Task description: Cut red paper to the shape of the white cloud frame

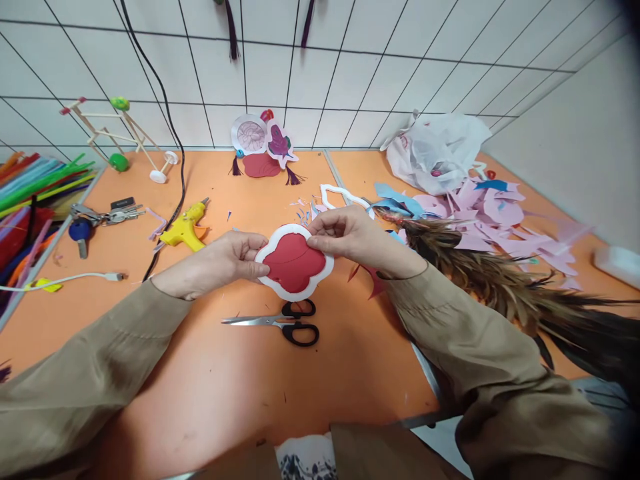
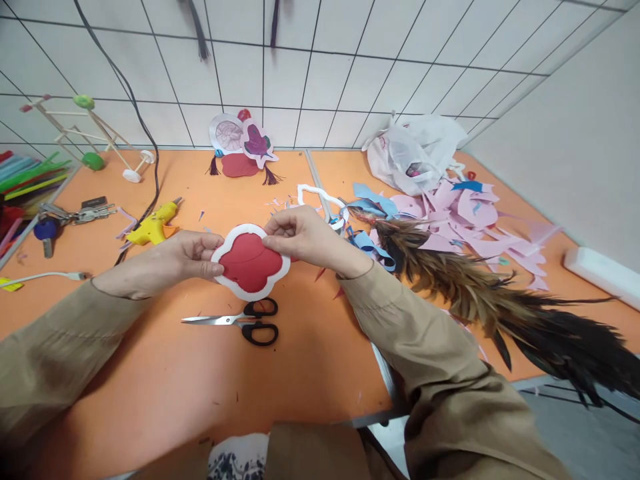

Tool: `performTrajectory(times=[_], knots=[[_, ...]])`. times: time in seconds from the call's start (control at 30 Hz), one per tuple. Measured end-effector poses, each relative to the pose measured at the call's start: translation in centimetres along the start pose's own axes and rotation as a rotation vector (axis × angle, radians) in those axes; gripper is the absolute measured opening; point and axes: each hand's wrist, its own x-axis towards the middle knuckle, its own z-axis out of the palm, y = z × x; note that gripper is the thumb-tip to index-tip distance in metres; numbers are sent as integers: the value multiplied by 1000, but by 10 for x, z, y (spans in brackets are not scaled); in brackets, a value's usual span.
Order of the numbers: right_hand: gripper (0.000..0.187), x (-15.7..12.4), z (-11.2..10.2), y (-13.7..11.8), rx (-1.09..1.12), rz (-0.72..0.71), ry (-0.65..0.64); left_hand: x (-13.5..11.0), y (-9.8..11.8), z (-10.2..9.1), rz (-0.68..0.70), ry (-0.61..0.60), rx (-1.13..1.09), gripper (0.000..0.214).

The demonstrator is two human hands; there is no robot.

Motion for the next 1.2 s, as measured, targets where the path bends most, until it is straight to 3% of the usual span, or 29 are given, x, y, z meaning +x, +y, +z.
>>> performTrajectory(times=[0.23, 0.37, 0.43, 0.47, 0.53, 0.6, 0.63, 0.73, 0.83, 0.93, 1.07, 1.2], knots=[[13, -1, 6, -4, -123, -123, 170, -2, 4, 0, 80, 74, 48, 17], [5, -10, 3, -8, -331, -356, 603, -4, 2, -6, 120, 171, 65, 23], [7, -23, 5, -10, -446, -516, 703, -4, -1, -7, 187, 258, 44, 26], [12, -31, 9, -11, -474, -556, 588, -4, -3, -7, 232, 301, 18, 28], [10, -47, 23, -9, -533, -593, 220, -4, -6, -4, 318, 372, -49, 31], [10, -60, 40, -3, -717, -526, -116, -4, -10, 1, 373, 422, -100, 34], [15, -64, 49, 1, -767, -515, -168, -4, -11, 3, 388, 442, -118, 35], [21, -68, 69, 10, -973, -439, -213, -7, -15, 10, 406, 483, -158, 34], [14, -67, 76, 9, -1119, -387, -255, -13, -18, 14, 399, 490, -167, 33], [18, -69, 74, 4, -1189, -379, -301, -19, -21, 17, 389, 496, -150, 35], [51, -76, 69, 4, -1243, -341, -341, -26, -25, 20, 368, 509, -169, 38], [50, -84, 57, 5, -1200, -299, -346, -29, -31, 22, 345, 519, -184, 37]])
